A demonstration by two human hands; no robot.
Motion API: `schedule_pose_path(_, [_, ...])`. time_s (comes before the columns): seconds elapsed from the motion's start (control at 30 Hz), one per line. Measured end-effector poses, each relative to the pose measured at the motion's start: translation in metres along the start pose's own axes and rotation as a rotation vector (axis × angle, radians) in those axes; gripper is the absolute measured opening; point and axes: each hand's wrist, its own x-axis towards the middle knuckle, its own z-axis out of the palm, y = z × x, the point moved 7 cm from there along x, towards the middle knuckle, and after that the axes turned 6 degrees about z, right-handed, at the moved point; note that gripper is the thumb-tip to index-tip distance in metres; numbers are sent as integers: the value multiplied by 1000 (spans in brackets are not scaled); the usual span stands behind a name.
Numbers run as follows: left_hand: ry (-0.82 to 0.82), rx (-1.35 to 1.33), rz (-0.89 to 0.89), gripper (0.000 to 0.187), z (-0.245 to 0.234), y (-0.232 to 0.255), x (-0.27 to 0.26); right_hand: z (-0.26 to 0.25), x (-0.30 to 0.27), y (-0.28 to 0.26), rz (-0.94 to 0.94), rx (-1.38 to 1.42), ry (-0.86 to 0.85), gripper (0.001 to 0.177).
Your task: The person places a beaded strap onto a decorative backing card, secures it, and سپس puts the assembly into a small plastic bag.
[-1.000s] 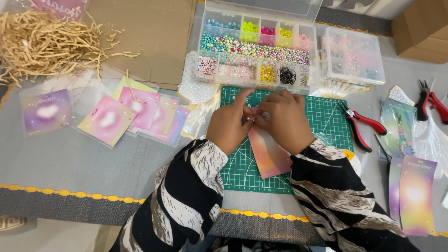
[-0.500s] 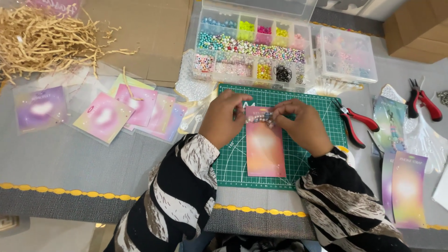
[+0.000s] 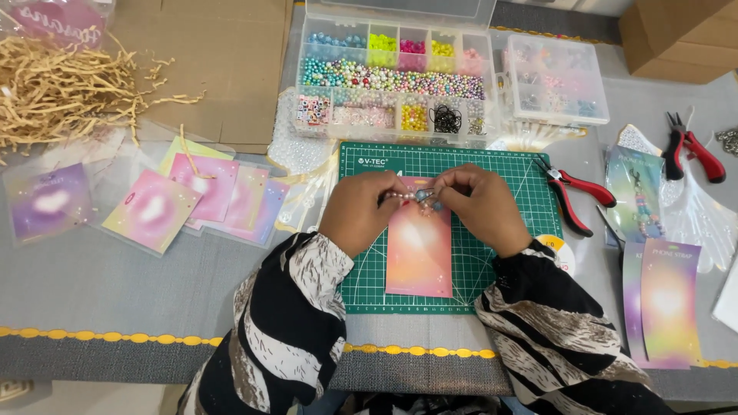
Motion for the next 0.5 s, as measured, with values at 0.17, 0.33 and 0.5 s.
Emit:
schedule_pose_path(0.17, [-22, 178, 261, 16, 11, 16, -4, 3, 7, 12, -53, -95, 73, 10])
schedule_pose_path(0.33, [195, -87, 30, 12, -14, -5, -3, -11, 3, 17, 12, -43, 56, 14])
schedule_pose_path(0.5, [256, -386, -91, 12, -20, -16, -7, -18, -7, 10, 35, -68, 59, 13])
